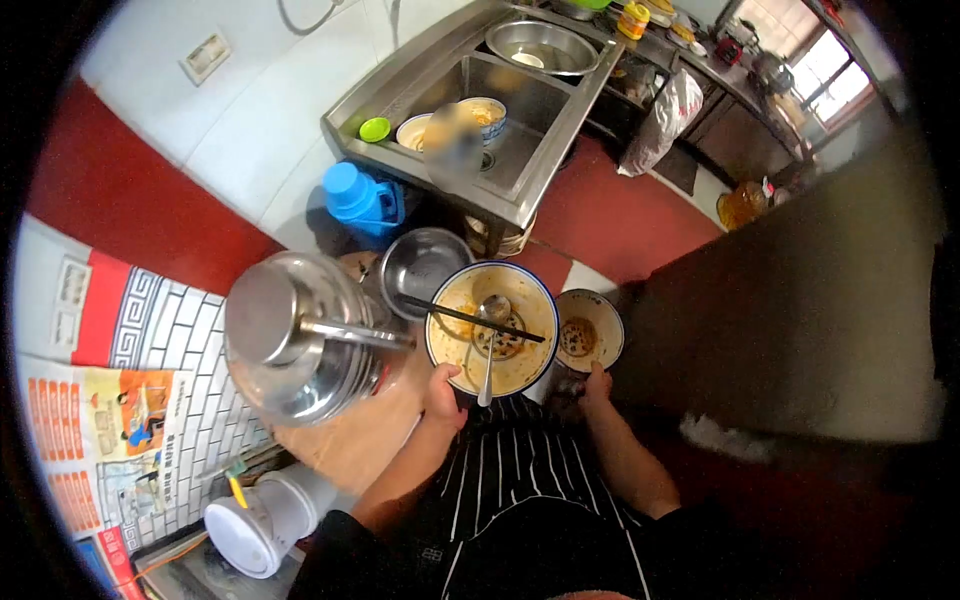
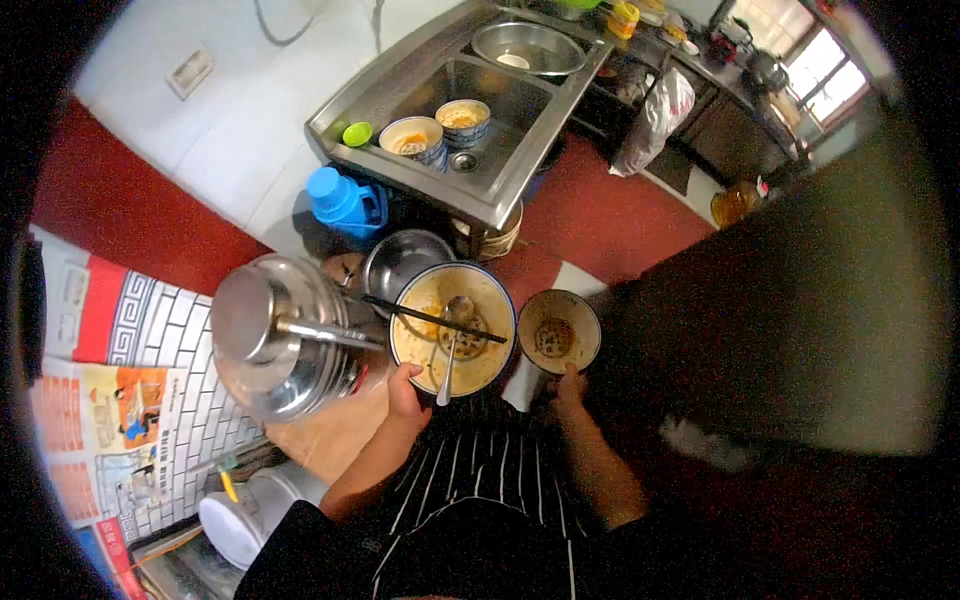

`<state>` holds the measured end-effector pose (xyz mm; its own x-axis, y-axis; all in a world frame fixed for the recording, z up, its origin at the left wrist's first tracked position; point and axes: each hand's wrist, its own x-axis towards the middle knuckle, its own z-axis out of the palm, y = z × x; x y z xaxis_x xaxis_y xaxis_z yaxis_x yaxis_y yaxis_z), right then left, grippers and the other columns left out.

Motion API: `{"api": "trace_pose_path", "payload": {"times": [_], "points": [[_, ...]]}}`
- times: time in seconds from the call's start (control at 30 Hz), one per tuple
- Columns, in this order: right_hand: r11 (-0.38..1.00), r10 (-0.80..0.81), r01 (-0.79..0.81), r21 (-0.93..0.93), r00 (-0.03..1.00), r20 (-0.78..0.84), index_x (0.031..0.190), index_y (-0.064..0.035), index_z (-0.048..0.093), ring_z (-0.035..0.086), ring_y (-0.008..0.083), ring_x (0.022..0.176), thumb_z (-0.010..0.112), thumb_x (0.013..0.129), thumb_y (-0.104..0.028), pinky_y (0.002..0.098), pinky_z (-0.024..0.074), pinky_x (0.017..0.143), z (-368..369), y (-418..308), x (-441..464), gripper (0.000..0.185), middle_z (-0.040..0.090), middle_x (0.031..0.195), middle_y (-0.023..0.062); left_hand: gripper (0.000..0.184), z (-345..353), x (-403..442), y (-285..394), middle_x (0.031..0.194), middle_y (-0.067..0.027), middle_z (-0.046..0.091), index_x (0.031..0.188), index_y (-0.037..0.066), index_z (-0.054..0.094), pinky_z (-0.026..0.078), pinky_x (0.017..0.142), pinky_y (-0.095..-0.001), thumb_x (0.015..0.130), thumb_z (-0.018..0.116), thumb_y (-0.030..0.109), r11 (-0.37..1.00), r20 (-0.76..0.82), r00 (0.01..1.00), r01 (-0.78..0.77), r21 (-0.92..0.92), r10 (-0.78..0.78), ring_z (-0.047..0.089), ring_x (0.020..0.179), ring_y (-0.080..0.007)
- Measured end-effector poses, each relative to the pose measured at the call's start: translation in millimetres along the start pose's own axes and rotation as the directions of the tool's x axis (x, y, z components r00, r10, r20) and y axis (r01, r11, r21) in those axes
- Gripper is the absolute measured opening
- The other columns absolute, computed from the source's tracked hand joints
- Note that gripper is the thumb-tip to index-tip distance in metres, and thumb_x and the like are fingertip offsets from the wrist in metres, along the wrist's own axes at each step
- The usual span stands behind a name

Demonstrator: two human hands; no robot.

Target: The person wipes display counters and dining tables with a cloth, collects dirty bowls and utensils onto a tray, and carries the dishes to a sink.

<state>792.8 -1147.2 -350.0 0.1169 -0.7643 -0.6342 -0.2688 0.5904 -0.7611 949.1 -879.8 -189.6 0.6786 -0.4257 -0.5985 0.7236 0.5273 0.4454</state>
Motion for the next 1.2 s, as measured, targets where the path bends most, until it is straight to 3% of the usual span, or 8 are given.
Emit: {"api": "trace_pose_path", "payload": {"times": [0.27,0.43,0.57,0.63,0.8,0.87,1.07,1.2], "points": [[0.999,0.007,-0.012,-0.035,0.992,-0.129,0.106,-0.0026,0.054,0.043,0.0186,0.051,0.059,0.093,-0.035,0.0357,0.0371,0.046,87,-201,48,0.035,0.049,0.069,0.0047,0.044,87,159,58,0.117,-0.0094,0.063,0.123,0.0,0.055,0.047,0.095,-0.0387,0.081,0.051,0.015,0.993,-0.051,0.992,-0.113,-0.02,0.112,0.061,0.108,-0.024],[0.954,-0.301,0.293,0.071,0.929,0.217,0.109,-0.0041,0.055,0.047,0.0132,0.054,0.056,0.096,-0.034,0.0302,0.0365,0.045,183,-319,110,0.033,0.055,0.075,0.004,0.042,111,235,81,0.113,-0.0092,0.063,0.119,-0.002,0.056,0.048,0.093,-0.0367,0.078,0.054,0.009,0.95,-0.051,0.96,-0.28,-0.137,0.276,0.062,0.105,-0.0221],[0.976,-0.214,0.213,0.045,0.899,0.381,0.104,-0.0005,0.055,0.047,0.0129,0.056,0.056,0.097,-0.031,0.0302,0.0345,0.046,320,-422,145,0.031,0.054,0.074,0.0042,0.048,117,289,84,0.121,-0.0119,0.061,0.125,-0.003,0.053,0.047,0.098,-0.0399,0.079,0.054,0.01,0.903,-0.122,0.902,-0.424,-0.063,0.415,0.059,0.114,-0.0244],[0.982,-0.136,0.183,-0.052,0.865,0.483,0.097,-0.0016,0.055,0.044,0.0132,0.051,0.054,0.098,-0.029,0.0306,0.0338,0.045,390,-460,173,0.027,0.052,0.07,0.0039,0.057,148,309,94,0.129,-0.0158,0.057,0.134,-0.005,0.045,0.044,0.105,-0.044,0.079,0.051,0.01,0.883,-0.133,0.931,-0.365,-0.296,0.34,0.056,0.121,-0.0298],[0.968,-0.061,0.193,-0.16,0.798,0.6,0.107,0.0009,0.054,0.051,0.0183,0.054,0.053,0.097,-0.023,0.0335,0.0353,0.043,570,-475,304,0.026,0.055,0.074,0.0089,0.063,246,347,87,0.129,-0.0183,0.055,0.135,-0.006,0.043,0.042,0.107,-0.0483,0.076,0.05,0.016,0.891,-0.548,0.795,-0.417,-0.18,0.261,0.054,0.122,-0.0341],[0.895,0.012,0.277,-0.349,0.769,0.64,0.112,0.01,0.057,0.064,0.0233,0.068,0.053,0.092,-0.018,0.0387,0.0518,0.058,627,-470,369,0.035,0.065,0.089,0.017,0.061,302,359,83,0.128,-0.0171,0.056,0.133,-0.005,0.045,0.043,0.106,-0.0475,0.076,0.05,0.016,0.848,-0.604,0.712,-0.519,-0.109,0.358,0.054,0.121,-0.0337],[0.787,0.152,0.225,-0.574,0.831,0.535,0.094,0.0076,0.057,0.062,0.024,0.063,0.051,0.094,-0.019,0.0374,0.0376,0.045,725,-467,418,0.027,0.065,0.082,0.0205,0.062,398,390,77,0.128,-0.0167,0.055,0.135,-0.002,0.044,0.043,0.105,-0.046,0.076,0.049,0.016,0.845,-0.812,0.47,-0.532,0.052,0.346,0.056,0.119,-0.0325],[0.795,0.181,0.137,-0.591,0.876,0.447,0.084,0.0068,0.059,0.058,0.0219,0.051,0.055,0.093,-0.021,0.0368,0.0358,0.043,748,-456,433,0.03,0.066,0.071,0.02,0.063,424,399,64,0.131,-0.0164,0.055,0.138,0.0,0.042,0.042,0.106,-0.0473,0.079,0.046,0.019,0.817,-0.838,0.523,-0.546,-0.186,0.159,0.054,0.121,-0.0338]]}}
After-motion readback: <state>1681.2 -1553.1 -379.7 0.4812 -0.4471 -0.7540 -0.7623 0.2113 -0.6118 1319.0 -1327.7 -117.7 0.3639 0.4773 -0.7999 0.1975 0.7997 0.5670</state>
